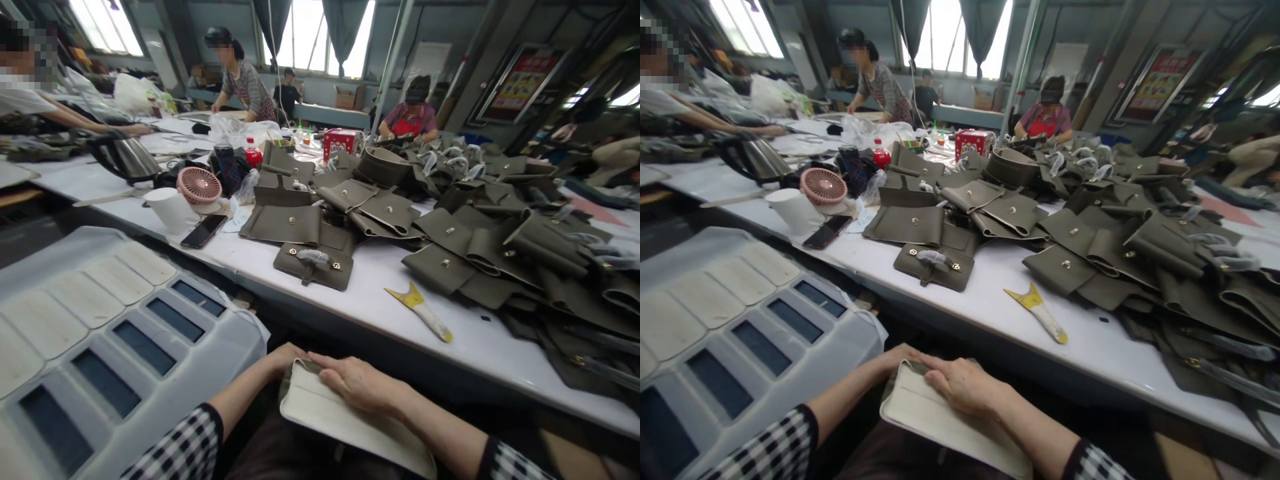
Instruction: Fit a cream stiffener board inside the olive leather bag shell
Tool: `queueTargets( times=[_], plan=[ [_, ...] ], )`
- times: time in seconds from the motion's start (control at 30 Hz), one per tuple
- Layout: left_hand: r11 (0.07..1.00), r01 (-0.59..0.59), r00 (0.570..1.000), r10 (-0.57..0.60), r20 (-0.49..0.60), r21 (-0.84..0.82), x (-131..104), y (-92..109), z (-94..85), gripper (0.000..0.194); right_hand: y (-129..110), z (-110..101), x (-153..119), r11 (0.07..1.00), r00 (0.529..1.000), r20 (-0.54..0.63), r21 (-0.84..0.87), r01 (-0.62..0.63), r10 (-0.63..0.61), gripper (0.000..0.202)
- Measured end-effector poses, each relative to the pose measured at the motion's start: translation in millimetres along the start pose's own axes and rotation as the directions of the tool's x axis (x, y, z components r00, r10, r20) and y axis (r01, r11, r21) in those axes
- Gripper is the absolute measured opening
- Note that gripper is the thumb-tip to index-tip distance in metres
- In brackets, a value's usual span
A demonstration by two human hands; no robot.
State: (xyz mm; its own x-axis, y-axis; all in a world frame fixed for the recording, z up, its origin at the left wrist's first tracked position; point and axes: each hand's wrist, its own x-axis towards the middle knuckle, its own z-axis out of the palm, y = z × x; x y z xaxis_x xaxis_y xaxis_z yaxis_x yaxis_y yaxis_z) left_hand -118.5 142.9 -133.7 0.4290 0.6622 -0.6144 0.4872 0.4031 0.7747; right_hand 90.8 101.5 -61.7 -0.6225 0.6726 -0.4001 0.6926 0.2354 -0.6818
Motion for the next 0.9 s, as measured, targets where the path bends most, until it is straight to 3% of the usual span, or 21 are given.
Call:
queueTargets(
  times=[0.13,0.23,0.3,0.43,0.6,0.7,0.8,0.83,0.9],
  plan=[
    [0.986,-0.068,0.997,0.061,0.05,0.154,-12.7,32.0,-21.5,0.054,21.7,-13.1,-34.0,0.997,0.998,0.049,0.061,-0.035,0.032,0.049],
    [0.961,-0.116,0.982,0.072,0.175,0.253,-28.6,59.4,-25.4,0.042,40.2,-23.2,-62.2,0.991,0.994,0.087,0.104,-0.08,0.071,0.047],
    [0.934,-0.129,0.978,0.066,0.196,0.332,-35.4,70.1,-23.8,0.035,51.2,-29.1,-79.3,0.981,0.989,0.117,0.158,-0.109,0.091,0.046],
    [0.888,-0.129,0.98,0.046,0.193,0.442,-36.0,72.9,-20.7,0.029,64.1,-33.8,-97.7,0.954,0.986,0.118,0.264,-0.143,0.116,0.044],
    [0.831,-0.144,0.98,0.045,0.193,0.537,-26.8,68.2,-18.3,0.031,66.9,-24.1,-92.2,0.912,0.988,0.072,0.381,-0.15,0.133,0.037],
    [0.795,-0.161,0.981,0.063,0.185,0.585,-24.6,66.8,-15.8,0.034,72.1,-14.8,-89.6,0.819,0.976,-0.024,0.548,-0.169,0.217,0.03],
    [0.769,-0.197,0.98,0.135,0.148,0.608,-30.7,66.5,-9.7,0.038,85.2,1.0,-92.0,0.673,0.935,-0.157,0.732,-0.106,0.317,0.042],
    [0.759,-0.227,0.973,0.196,0.117,0.611,-35.3,66.8,-5.5,0.039,90.9,10.2,-93.6,0.603,0.903,-0.214,0.796,-0.059,0.372,0.05],
    [0.729,-0.317,0.932,0.357,0.058,0.606,-48.4,68.4,7.9,0.032,101.5,37.7,-96.5,0.446,0.794,-0.31,0.893,0.055,0.523,0.064]
  ],
)
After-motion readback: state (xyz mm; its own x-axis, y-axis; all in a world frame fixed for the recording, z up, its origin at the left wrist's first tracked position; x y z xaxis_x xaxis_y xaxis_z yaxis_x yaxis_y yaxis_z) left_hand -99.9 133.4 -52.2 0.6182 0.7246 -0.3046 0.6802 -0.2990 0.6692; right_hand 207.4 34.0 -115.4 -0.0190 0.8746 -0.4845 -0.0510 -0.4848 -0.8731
